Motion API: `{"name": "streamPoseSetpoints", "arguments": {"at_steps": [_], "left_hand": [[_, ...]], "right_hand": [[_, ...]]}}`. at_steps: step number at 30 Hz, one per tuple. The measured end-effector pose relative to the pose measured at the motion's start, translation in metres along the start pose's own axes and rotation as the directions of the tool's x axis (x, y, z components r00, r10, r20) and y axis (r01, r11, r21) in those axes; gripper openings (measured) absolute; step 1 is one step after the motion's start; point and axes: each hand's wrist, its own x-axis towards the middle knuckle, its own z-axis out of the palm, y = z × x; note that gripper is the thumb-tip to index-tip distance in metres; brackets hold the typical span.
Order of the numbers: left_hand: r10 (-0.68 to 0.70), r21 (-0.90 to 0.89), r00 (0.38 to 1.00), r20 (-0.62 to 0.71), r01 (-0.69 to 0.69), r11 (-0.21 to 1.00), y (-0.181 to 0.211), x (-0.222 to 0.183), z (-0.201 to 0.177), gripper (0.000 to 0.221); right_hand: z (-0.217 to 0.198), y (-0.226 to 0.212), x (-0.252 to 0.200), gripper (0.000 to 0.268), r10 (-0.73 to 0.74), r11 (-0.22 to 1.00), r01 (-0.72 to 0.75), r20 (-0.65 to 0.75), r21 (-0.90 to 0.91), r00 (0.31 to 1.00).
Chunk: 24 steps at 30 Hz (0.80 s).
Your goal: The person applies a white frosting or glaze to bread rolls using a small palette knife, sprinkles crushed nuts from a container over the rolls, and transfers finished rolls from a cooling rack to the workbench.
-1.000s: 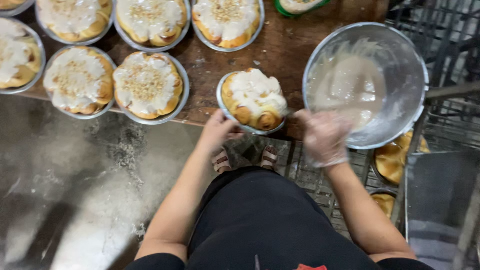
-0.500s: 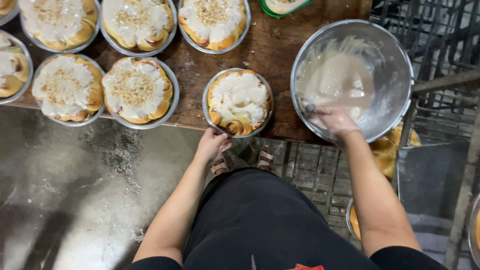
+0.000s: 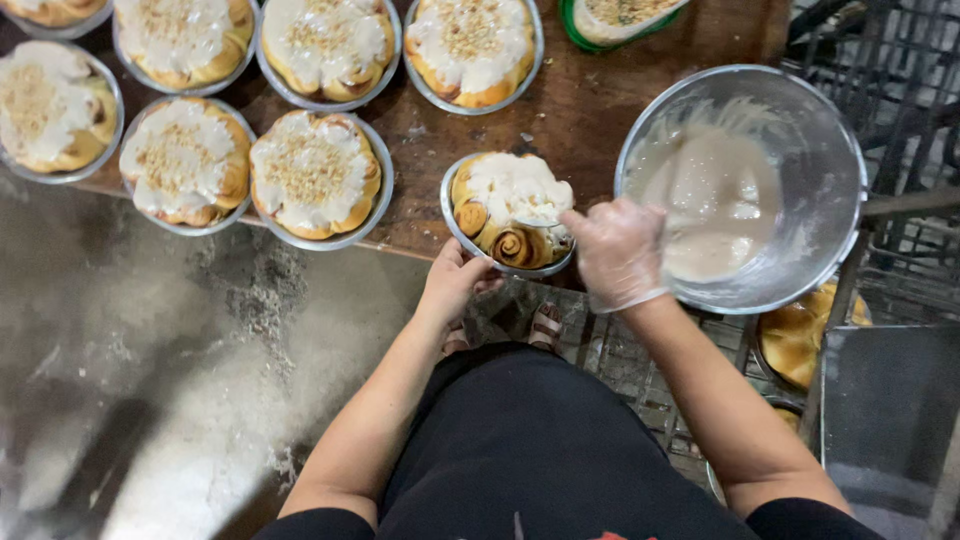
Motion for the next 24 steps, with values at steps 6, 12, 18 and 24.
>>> {"name": "streamPoseSetpoints", "arguments": {"at_steps": [6,12,18,24], "left_hand": [[-0.002,0.003,1.000,0.023,0.002,1.000,-0.014,0.006,-0.010,0.029],[-0.019,0.010,1.000,-0.017,0.019,1.000,-0.009,-0.003,-0.013,0.031],[-0.025,0.019,1.000,-0.018,0.025,1.000,0.002,-0.006,-0.001,0.031],[0.000,-0.017,0.999,-0.038,0.000,1.000,0.013,-0.005,0.003,0.028]], "right_hand": [[-0.017,-0.026,0.033,0.019,-0.128,0.991,0.113,-0.263,-0.070,0.956],[0.007,0.006,0.004,0.029,-0.243,0.970,0.243,-0.061,0.006,0.968],[0.022,0.008,0.012,0.025,-0.032,0.994,0.021,-0.104,-0.107,0.994],[0.008,-0.012,-0.015,0.030,-0.039,0.993,0.040,0.019,-0.111,0.999]]}}
